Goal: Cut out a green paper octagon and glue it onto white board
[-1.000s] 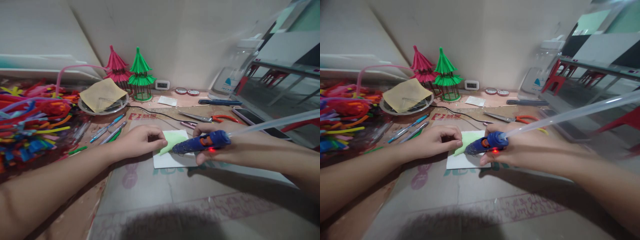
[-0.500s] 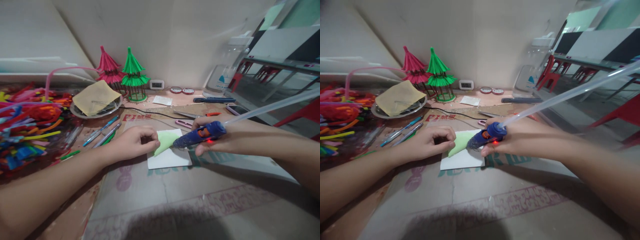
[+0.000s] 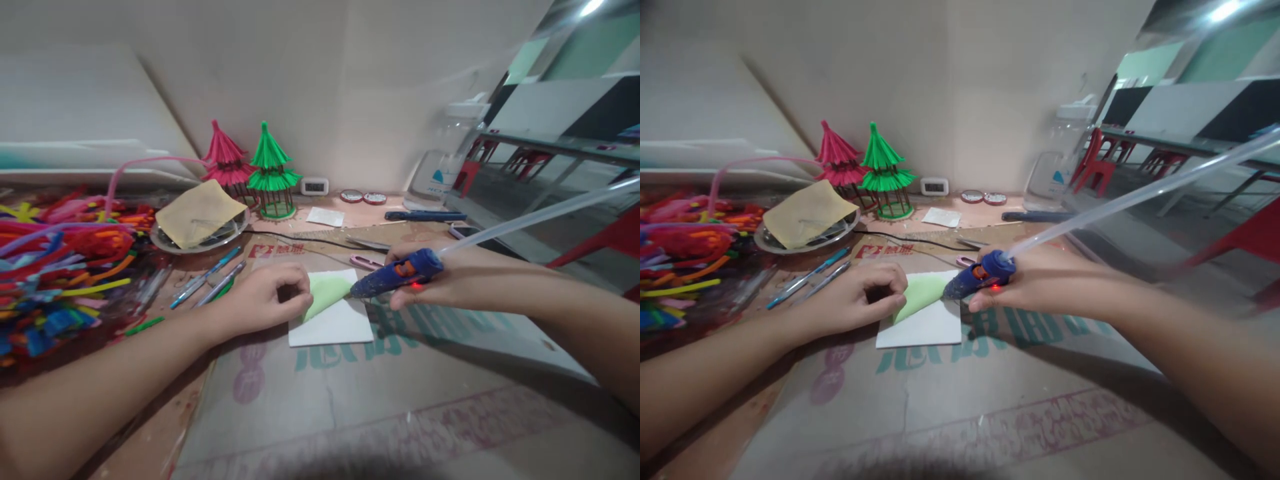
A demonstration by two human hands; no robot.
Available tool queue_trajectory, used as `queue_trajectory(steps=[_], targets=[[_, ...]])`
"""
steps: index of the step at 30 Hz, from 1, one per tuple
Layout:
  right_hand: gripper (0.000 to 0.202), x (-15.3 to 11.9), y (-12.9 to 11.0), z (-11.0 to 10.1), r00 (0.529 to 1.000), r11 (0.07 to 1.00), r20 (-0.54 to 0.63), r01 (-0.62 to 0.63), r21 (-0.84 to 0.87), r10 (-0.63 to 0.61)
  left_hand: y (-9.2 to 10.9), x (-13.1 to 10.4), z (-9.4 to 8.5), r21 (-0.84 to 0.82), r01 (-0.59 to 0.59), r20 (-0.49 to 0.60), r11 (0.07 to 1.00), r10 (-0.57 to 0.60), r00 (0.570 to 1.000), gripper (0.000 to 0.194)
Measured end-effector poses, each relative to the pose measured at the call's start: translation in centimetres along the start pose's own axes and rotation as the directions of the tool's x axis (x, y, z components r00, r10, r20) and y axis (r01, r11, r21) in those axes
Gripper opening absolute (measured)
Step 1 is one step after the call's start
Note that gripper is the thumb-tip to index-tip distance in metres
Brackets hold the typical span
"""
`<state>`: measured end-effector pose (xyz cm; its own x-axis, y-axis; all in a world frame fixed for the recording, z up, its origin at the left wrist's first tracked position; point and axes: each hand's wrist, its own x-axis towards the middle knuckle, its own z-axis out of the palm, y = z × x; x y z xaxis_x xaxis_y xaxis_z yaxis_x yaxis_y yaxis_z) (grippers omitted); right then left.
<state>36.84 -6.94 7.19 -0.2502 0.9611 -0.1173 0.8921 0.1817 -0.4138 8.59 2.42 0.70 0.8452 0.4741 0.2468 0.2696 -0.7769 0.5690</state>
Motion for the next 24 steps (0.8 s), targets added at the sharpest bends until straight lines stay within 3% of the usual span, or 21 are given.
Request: queue_trajectory(steps=[8, 18, 24], targets=[[0.024, 0.5, -0.5, -0.4, 0.998, 0.998, 0.034, -0.049, 0.029, 0.048, -0.5, -0.4, 0.0, 0.009, 0.032, -0.034, 0.999, -0.031, 0.999, 0.013], [0.03, 0.5, -0.4, -0.1, 0.992, 0.994, 0.072, -0.107, 0.031, 0.105, 0.2, -0.7, 0.5, 0.041, 0.1, -0.083, 0.994, -0.097, 0.992, 0.017], [0.038, 0.6, 1.4, 0.1, 0.995, 0.983, 0.093, -0.038, 0.178, 0.022, -0.2, -0.6, 0.4, 0.033, 0.131, -0.1, 0.991, -0.127, 0.987, 0.013]])
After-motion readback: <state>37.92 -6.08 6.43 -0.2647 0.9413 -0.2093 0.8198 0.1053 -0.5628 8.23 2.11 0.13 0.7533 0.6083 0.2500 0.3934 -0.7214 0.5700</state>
